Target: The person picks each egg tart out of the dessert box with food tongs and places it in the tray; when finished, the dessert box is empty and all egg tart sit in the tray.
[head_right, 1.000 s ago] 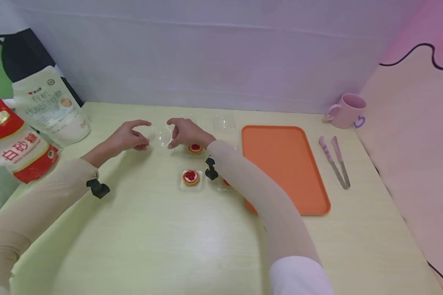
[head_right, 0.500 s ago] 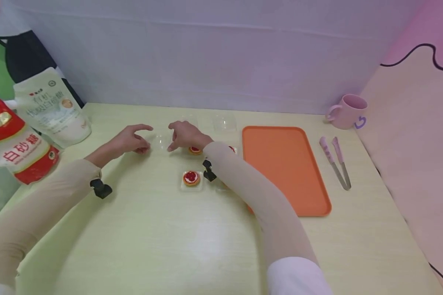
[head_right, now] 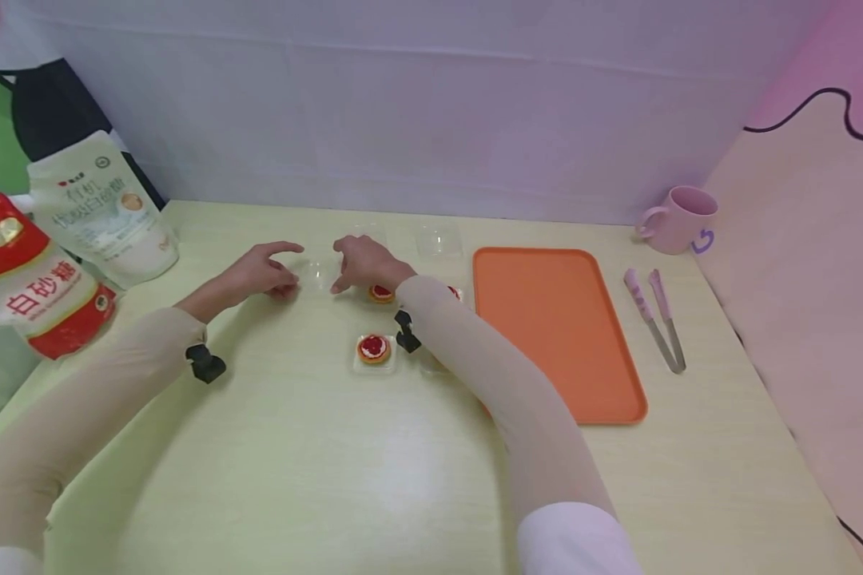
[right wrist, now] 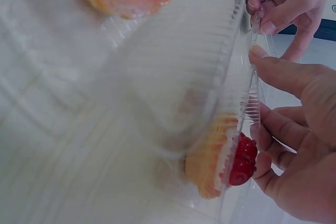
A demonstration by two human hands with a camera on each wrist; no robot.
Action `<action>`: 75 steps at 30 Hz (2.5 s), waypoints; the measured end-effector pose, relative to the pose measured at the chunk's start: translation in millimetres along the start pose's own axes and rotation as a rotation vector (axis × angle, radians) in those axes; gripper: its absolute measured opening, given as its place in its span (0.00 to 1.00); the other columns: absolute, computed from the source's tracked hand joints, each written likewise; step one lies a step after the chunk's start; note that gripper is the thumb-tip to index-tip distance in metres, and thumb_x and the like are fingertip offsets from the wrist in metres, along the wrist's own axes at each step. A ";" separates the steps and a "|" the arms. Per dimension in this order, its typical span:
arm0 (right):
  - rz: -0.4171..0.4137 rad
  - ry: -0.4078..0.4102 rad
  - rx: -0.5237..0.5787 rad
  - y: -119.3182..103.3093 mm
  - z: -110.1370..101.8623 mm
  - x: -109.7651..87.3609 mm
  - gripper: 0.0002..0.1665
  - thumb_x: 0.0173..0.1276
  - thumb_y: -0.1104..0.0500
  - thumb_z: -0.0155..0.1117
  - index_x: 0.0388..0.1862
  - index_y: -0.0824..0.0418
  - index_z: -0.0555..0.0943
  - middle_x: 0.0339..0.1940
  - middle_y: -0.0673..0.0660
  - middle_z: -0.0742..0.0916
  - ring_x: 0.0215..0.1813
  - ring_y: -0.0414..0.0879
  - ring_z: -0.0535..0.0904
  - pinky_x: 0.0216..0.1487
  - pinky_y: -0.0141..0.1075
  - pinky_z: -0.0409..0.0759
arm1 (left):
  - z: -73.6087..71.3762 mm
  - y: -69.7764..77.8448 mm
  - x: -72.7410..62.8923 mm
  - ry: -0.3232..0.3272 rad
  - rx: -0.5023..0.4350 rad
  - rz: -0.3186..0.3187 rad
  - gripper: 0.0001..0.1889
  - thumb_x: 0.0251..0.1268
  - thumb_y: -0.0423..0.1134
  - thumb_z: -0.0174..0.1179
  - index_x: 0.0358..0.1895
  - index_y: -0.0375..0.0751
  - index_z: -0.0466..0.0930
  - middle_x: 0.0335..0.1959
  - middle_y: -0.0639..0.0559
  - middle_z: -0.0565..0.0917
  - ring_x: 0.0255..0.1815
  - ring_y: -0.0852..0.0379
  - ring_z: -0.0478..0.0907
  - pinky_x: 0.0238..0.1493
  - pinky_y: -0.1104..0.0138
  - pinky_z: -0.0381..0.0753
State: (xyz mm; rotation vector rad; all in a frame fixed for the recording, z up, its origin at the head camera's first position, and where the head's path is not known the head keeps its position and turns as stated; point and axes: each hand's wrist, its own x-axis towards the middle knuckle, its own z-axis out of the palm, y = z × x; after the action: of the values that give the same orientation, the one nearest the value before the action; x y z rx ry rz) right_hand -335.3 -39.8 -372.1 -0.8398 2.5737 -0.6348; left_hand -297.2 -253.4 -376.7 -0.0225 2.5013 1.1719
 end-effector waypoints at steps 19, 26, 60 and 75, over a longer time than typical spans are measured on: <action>0.015 -0.009 0.007 -2.0 0.8 -4.8 0.46 0.63 0.51 0.74 0.75 0.63 0.65 0.50 0.57 0.86 0.49 0.47 0.80 0.59 0.38 0.76 | 0.3 -9.2 5.8 -0.014 -0.009 -0.006 0.34 0.71 0.34 0.57 0.77 0.39 0.55 0.30 0.48 0.83 0.27 0.59 0.80 0.34 0.68 0.81; 0.018 -0.009 0.003 1.1 -4.0 -10.4 0.45 0.63 0.50 0.74 0.74 0.61 0.66 0.54 0.58 0.85 0.53 0.48 0.80 0.59 0.38 0.77 | -4.5 -14.3 5.2 -0.009 0.005 0.005 0.37 0.75 0.44 0.56 0.80 0.41 0.48 0.36 0.44 0.84 0.30 0.59 0.81 0.37 0.66 0.83; -0.067 0.190 0.148 61.1 -52.3 -154.9 0.38 0.69 0.53 0.68 0.74 0.60 0.65 0.59 0.65 0.82 0.62 0.59 0.77 0.59 0.49 0.78 | 77.7 65.4 -40.1 0.141 0.405 0.504 0.35 0.61 0.53 0.66 0.70 0.47 0.69 0.52 0.42 0.77 0.53 0.44 0.77 0.48 0.53 0.77; 0.016 0.175 0.181 82.3 -28.4 -203.9 0.36 0.64 0.54 0.73 0.68 0.62 0.70 0.59 0.64 0.82 0.61 0.58 0.78 0.58 0.52 0.78 | 132.7 91.3 -47.6 -0.068 0.611 0.658 0.38 0.55 0.57 0.70 0.70 0.49 0.71 0.59 0.48 0.75 0.58 0.50 0.73 0.61 0.52 0.71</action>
State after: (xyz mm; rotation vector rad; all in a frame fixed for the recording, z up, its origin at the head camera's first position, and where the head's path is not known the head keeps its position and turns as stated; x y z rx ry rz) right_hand -231.6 155.0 -351.4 -0.7323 2.6218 -0.9587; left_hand -225.1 -101.9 -370.2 1.0391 2.7702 0.5203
